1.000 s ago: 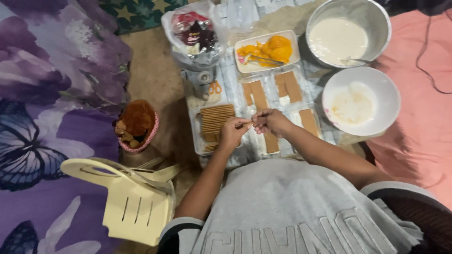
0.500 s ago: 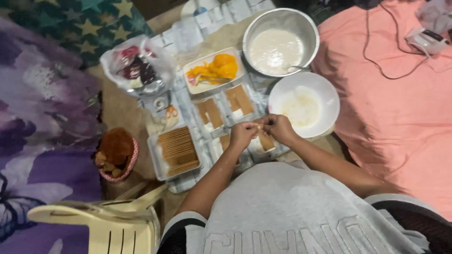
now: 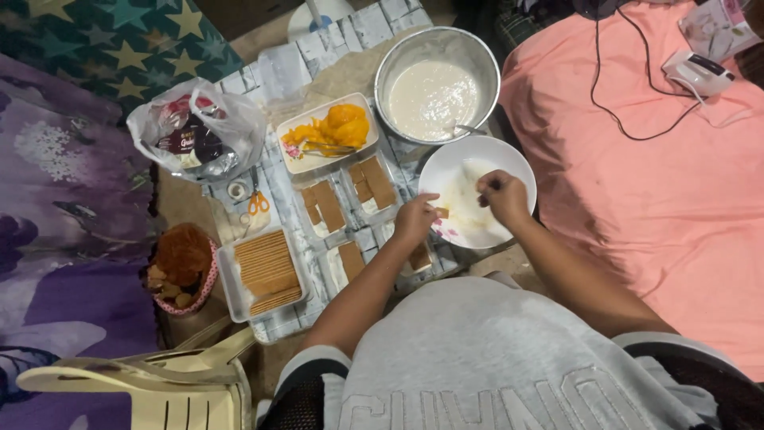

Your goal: Layering cream-dipped biscuits into plastic containers to create a dessert base.

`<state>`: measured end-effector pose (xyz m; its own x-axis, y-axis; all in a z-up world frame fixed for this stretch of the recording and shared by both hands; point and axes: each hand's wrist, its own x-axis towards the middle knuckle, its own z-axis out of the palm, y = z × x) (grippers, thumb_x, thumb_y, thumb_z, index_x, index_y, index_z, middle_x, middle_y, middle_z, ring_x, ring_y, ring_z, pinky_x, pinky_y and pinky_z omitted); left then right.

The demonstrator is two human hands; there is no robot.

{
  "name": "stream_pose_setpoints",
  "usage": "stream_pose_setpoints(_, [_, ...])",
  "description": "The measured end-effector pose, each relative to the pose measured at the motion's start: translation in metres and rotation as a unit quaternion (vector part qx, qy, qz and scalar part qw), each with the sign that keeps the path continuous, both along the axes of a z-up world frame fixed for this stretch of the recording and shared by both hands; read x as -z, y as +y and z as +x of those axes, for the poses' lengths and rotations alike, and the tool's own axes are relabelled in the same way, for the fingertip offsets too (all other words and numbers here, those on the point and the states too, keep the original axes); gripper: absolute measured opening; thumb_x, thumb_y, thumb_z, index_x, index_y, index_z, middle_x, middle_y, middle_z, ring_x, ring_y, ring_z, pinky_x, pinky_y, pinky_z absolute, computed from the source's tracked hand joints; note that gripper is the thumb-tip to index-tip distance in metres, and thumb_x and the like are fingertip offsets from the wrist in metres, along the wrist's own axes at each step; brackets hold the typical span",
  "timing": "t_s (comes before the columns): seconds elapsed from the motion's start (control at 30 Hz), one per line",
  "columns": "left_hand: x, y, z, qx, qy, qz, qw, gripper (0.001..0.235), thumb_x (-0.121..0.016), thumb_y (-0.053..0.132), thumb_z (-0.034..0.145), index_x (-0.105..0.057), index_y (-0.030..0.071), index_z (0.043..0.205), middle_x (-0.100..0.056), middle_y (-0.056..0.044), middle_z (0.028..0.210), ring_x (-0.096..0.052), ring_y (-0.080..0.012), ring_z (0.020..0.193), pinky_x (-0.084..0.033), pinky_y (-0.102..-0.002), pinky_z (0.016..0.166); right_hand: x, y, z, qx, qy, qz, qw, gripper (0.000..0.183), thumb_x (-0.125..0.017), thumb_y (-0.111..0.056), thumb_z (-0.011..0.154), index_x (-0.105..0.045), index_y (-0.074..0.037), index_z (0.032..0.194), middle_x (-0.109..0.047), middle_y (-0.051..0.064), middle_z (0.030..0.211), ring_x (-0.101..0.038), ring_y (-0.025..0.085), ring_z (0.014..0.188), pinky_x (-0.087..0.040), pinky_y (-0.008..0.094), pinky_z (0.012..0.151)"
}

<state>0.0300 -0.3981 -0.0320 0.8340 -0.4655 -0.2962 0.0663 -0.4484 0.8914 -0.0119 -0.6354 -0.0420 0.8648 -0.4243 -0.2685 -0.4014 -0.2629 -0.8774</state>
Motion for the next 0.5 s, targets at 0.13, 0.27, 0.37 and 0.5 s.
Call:
stream_pose_setpoints(0.13, [-0.008, -0.034, 0.013, 0.084, -0.052, 0.112, 0.989, 0.044, -0.078, 0.015, 0.089, -0.060, 0.016, 0.129, -0.075, -0.009, 0.099, -0.074, -0.0289, 0.098, -0.061, -0.046, 0.091, -0.004, -0.019, -0.007, -0.004, 0.037, -0.033, 0.999, 0.007, -0.074, -0.004, 0.092, -0.075, -0.006, 0.099, -0.073, 0.013, 0.075, -0.073, 0.021, 0.061, -0.056, 0.029, 0.064])
stream_pose_setpoints(0.27, [0.068, -0.066, 0.023, 0.183, -0.085, 0.201, 0.959, 0.037, -0.071, 0.022, 0.093, -0.059, 0.029, 0.128, -0.077, 0.000, 0.097, -0.074, -0.0252, 0.104, -0.058, -0.043, 0.095, -0.004, -0.019, -0.015, -0.049, 0.090, -0.106, 0.989, 0.012, -0.077, -0.008, 0.089, -0.078, -0.007, 0.101, -0.074, 0.017, 0.089, -0.074, 0.029, 0.080, -0.058, 0.040, 0.075])
stream_pose_setpoints(0.37, [0.067, -0.075, 0.029, 0.163, -0.093, 0.175, 0.966, 0.033, -0.071, 0.021, 0.094, -0.067, 0.027, 0.126, -0.073, -0.007, 0.108, -0.070, -0.0304, 0.112, -0.056, -0.045, 0.099, -0.003, -0.018, -0.017, -0.059, 0.102, -0.102, 0.988, 0.012, -0.079, -0.012, 0.087, -0.079, -0.009, 0.099, -0.074, 0.014, 0.087, -0.074, 0.028, 0.078, -0.058, 0.038, 0.074])
stream_pose_setpoints(0.5, [0.009, -0.071, 0.027, 0.055, 0.028, 0.065, 0.996, 0.027, -0.070, 0.041, 0.096, -0.079, 0.022, 0.111, -0.077, -0.008, 0.099, -0.073, -0.0321, 0.099, -0.057, -0.045, 0.090, -0.030, -0.006, -0.012, -0.023, 0.028, 0.082, 0.996, 0.014, -0.080, -0.002, 0.085, -0.075, 0.003, 0.098, -0.068, 0.014, 0.072, -0.068, 0.016, 0.058, -0.058, 0.029, 0.059])
